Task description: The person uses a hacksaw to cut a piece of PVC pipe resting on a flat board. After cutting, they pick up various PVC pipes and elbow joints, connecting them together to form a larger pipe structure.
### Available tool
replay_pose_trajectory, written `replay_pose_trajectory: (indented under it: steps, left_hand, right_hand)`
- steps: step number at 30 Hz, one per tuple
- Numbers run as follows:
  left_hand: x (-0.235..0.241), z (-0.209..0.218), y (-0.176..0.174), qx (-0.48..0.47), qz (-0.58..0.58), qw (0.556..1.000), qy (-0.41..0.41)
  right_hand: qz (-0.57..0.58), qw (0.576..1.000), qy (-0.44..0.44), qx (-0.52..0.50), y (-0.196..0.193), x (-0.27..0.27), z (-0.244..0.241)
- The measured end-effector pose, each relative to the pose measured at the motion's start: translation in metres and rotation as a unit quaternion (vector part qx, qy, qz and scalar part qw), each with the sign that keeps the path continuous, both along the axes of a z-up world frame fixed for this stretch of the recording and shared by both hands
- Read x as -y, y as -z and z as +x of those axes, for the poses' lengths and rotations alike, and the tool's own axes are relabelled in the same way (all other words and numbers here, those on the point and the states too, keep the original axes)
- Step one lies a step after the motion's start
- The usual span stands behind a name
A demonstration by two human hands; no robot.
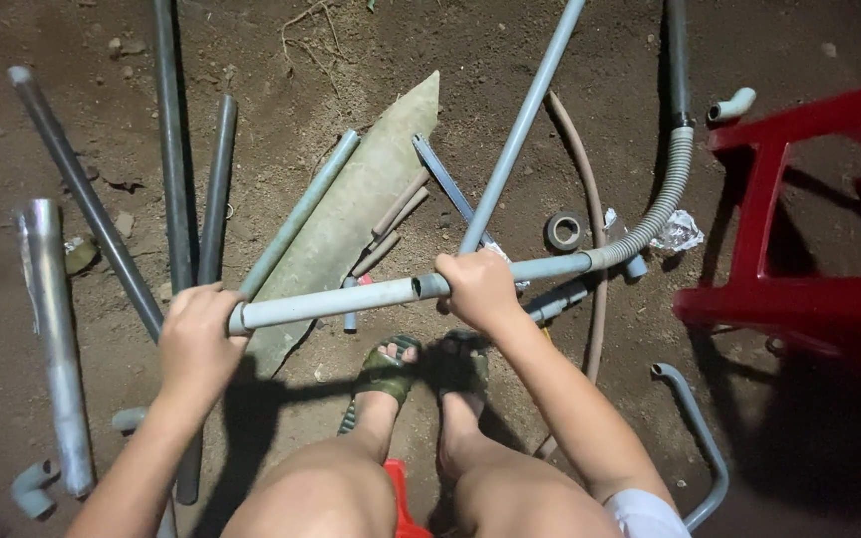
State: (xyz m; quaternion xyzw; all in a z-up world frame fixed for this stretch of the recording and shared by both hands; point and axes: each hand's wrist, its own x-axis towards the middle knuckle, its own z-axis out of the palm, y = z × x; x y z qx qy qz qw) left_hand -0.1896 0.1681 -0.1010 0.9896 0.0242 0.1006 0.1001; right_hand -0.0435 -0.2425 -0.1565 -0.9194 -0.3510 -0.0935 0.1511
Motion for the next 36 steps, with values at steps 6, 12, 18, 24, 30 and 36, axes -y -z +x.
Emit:
replay_pose_trajectory:
  steps: [6,12,18,24,30,36]
  left_hand:
    - [-0.001,0.025,-0.027,0.088,0.166,0.981,0.048]
    - [0.011,0.045,-0.048,0.145,0.181,0.969,0.085]
    - [-0.022,0.012,0.010,-0.074,0.184,0.980,0.016]
    - [-0.053,-0.001,-0.010,-0.260,0.049,0.954,-0.145]
    - [-0.083,0.000,0.003,-0.275,-0.008,0.939,-0.207]
    - [-0.106,0.019,0.067,-0.209,-0.160,0.937,-0.231]
  right_hand:
    - [-0.033,0.999,-0.007,-0.009,0.028,0.005,0.001]
    - [-0.057,0.997,0.003,-0.050,0.041,0.003,0.002]
    - [-0.083,0.996,-0.007,-0.038,0.071,-0.012,-0.016]
    - [-0.107,0.994,-0.006,-0.022,0.042,-0.013,-0.020]
    - [-0.208,0.977,-0.005,0.047,0.087,-0.034,-0.045]
    - [-0.245,0.969,-0.023,0.038,0.067,-0.045,-0.039]
